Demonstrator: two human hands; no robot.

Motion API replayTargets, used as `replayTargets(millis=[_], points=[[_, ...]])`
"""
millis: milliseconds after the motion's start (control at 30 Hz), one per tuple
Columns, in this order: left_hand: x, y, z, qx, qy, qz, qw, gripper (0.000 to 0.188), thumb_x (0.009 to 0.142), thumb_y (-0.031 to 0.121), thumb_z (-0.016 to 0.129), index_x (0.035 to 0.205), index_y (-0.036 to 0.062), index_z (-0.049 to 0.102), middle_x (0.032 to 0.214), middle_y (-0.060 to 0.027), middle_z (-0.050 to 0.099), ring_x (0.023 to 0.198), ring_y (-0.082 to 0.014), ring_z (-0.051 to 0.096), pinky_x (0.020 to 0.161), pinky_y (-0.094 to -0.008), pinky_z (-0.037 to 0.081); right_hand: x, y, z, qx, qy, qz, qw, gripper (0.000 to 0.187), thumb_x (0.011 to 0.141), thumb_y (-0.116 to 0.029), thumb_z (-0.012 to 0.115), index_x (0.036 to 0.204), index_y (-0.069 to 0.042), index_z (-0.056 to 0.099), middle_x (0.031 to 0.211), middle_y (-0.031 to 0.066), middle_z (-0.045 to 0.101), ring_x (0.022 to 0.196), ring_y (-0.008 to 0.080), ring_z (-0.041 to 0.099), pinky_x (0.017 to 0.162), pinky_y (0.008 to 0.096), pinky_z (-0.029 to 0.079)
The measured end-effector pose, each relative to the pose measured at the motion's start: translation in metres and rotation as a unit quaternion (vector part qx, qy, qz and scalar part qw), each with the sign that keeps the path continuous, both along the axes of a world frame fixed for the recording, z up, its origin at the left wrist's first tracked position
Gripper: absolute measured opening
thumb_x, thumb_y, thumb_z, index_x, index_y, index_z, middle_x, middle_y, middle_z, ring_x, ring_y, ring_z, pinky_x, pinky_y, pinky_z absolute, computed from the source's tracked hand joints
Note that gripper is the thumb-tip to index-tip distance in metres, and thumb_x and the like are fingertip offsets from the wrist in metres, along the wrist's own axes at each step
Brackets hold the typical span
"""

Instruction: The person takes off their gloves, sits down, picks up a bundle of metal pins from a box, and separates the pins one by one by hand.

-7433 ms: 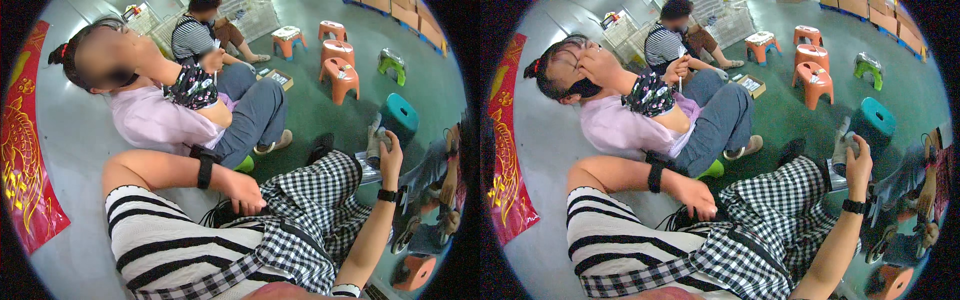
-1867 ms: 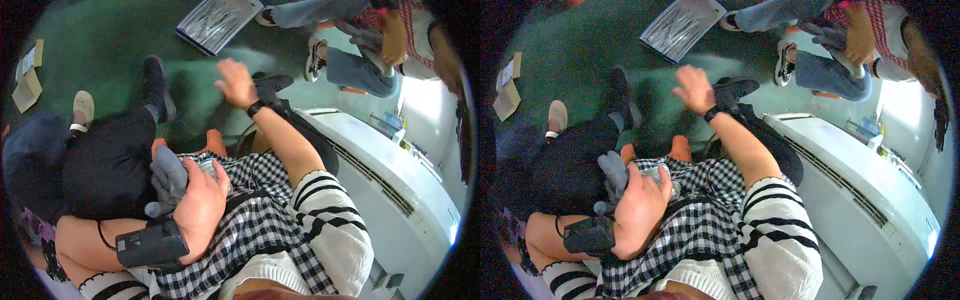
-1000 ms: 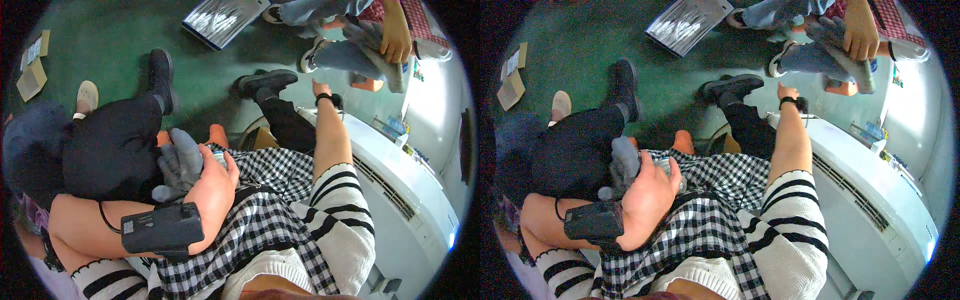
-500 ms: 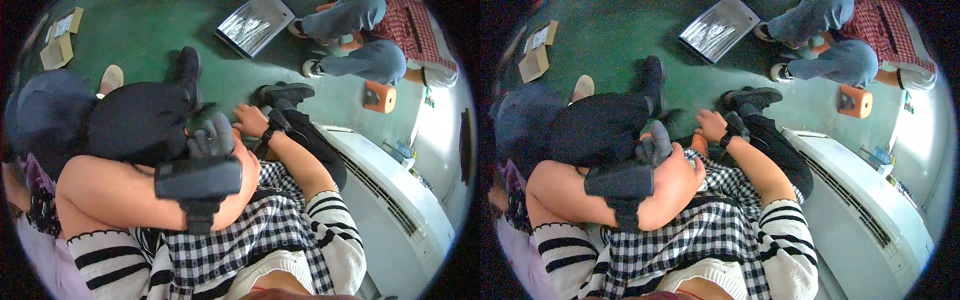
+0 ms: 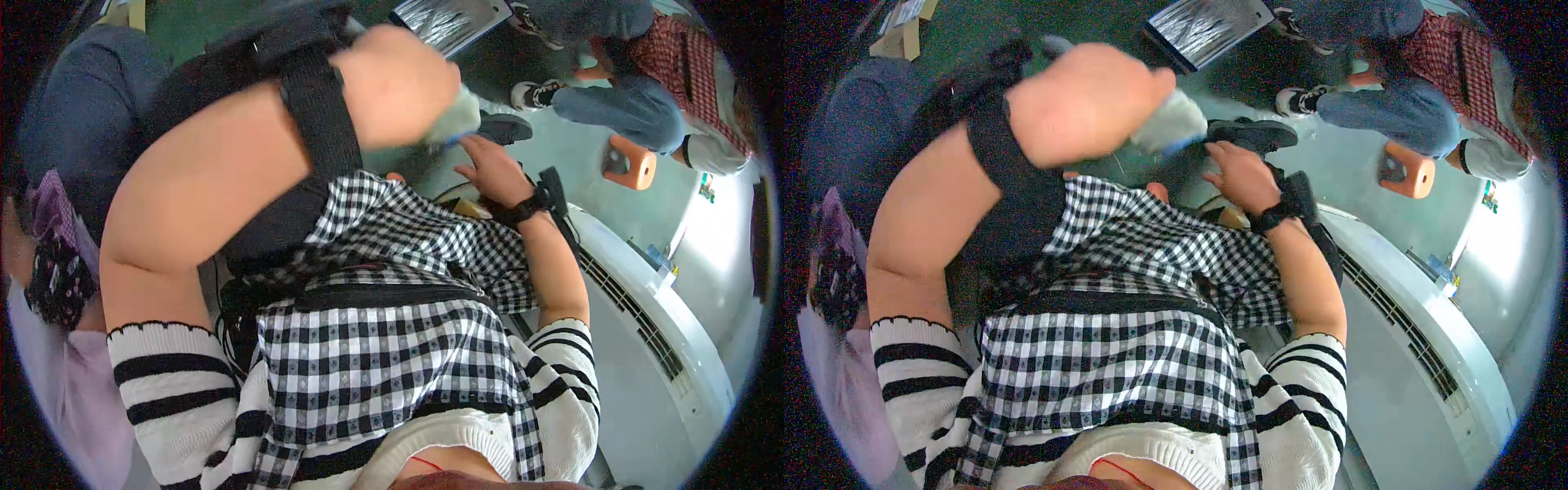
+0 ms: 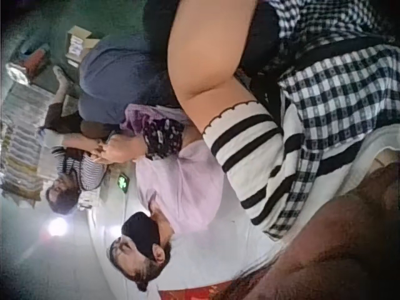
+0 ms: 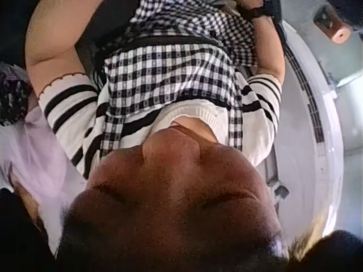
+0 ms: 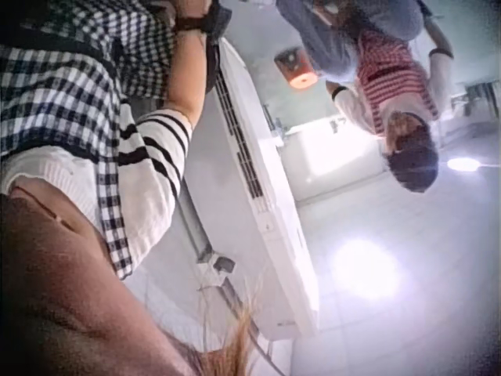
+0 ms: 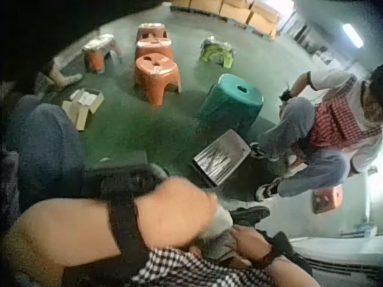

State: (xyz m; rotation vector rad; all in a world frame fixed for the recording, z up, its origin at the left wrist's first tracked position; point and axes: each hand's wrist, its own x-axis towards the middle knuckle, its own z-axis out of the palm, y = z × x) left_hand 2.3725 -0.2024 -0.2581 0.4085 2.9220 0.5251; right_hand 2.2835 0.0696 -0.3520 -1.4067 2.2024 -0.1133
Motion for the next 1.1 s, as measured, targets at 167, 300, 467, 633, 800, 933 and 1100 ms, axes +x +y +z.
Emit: replayTargets(millis=[167, 300, 467, 633, 800, 933, 1100], points=[[-0.009, -0.020, 0.005, -0.058, -0.078, 0.030, 0.995, 0.026, 0.069, 0.009, 0.064, 0.093, 0.0026, 0.057, 0.078, -0.0180, 0.064, 0.076, -0.0347, 0.064, 0.064, -0.0445, 0.051, 0.008, 0.015, 0.044, 0.026, -0.027, -0.044, 0.998, 0.048, 0.079, -0.022, 0.065, 0.121, -0.001, 0.050, 0.118, 0.0189, 0.055, 0.104, 0.0369, 0.054, 0.087, 0.0411, 0.046], [-0.013, -0.030, -0.020, -0.030, -0.073, 0.033, 0.996, 0.027, 0.072, 0.026, 0.065, 0.093, 0.0083, 0.062, 0.087, -0.0154, 0.067, 0.082, -0.0326, 0.065, 0.068, -0.0425, 0.052, 0.039, 0.007, 0.059, -0.016, -0.117, -0.124, 0.985, 0.058, 0.080, -0.017, 0.067, 0.131, -0.004, 0.043, 0.127, 0.0197, 0.051, 0.115, 0.0329, 0.051, 0.093, 0.0375, 0.044], [0.012, 0.008, -0.025, 0.107, -0.061, 0.029, 0.992, 0.039, 0.071, 0.023, 0.065, 0.103, 0.0057, 0.053, 0.085, -0.0182, 0.064, 0.083, -0.0366, 0.062, 0.068, -0.0465, 0.050, 0.063, -0.010, 0.055, -0.282, -0.389, -0.299, 0.825, 0.099, 0.071, -0.022, 0.077, 0.146, -0.012, 0.013, 0.146, 0.0127, 0.028, 0.121, 0.0287, 0.046, 0.088, 0.0380, 0.048], [0.055, 0.050, -0.018, 0.219, -0.096, 0.075, 0.968, 0.038, 0.076, 0.028, 0.064, 0.101, 0.0026, 0.050, 0.079, -0.0186, 0.064, 0.077, -0.0383, 0.063, 0.064, -0.0485, 0.050, 0.083, -0.033, 0.061, -0.309, -0.503, -0.334, 0.735, 0.092, 0.076, -0.021, 0.074, 0.144, -0.010, 0.014, 0.126, 0.0106, 0.046, 0.109, 0.0241, 0.053, 0.087, 0.0382, 0.050], [0.086, 0.042, -0.052, 0.264, -0.128, 0.080, 0.953, 0.048, 0.073, 0.028, 0.071, 0.103, 0.0019, 0.044, 0.081, -0.0212, 0.063, 0.078, -0.0394, 0.062, 0.065, -0.0487, 0.049, 0.088, -0.047, 0.016, -0.284, -0.516, -0.356, 0.726, 0.058, 0.072, 0.001, 0.066, 0.124, -0.006, 0.040, 0.109, 0.0053, 0.052, 0.098, 0.0158, 0.053, 0.088, 0.0291, 0.044], [0.124, 0.023, -0.054, 0.354, -0.117, 0.117, 0.921, 0.076, 0.075, 0.024, 0.071, 0.134, 0.0018, 0.029, 0.113, -0.0237, 0.056, 0.099, -0.0392, 0.058, 0.086, -0.0438, 0.046, 0.094, -0.050, 0.012, -0.248, -0.581, -0.379, 0.676, 0.046, 0.075, -0.001, 0.066, 0.115, -0.007, 0.045, 0.097, 0.0027, 0.055, 0.086, 0.0122, 0.055, 0.075, 0.0246, 0.047], [0.190, -0.036, -0.033, 0.399, -0.211, 0.125, 0.883, 0.045, 0.092, 0.022, 0.051, 0.129, -0.0017, 0.042, 0.124, -0.0160, 0.054, 0.115, -0.0291, 0.051, 0.099, -0.0381, 0.038, 0.064, -0.055, 0.013, -0.334, -0.485, -0.456, 0.667, 0.027, 0.083, -0.010, 0.061, 0.107, -0.008, 0.050, 0.091, 0.0006, 0.061, 0.073, 0.0096, 0.058, 0.054, 0.0227, 0.046]])
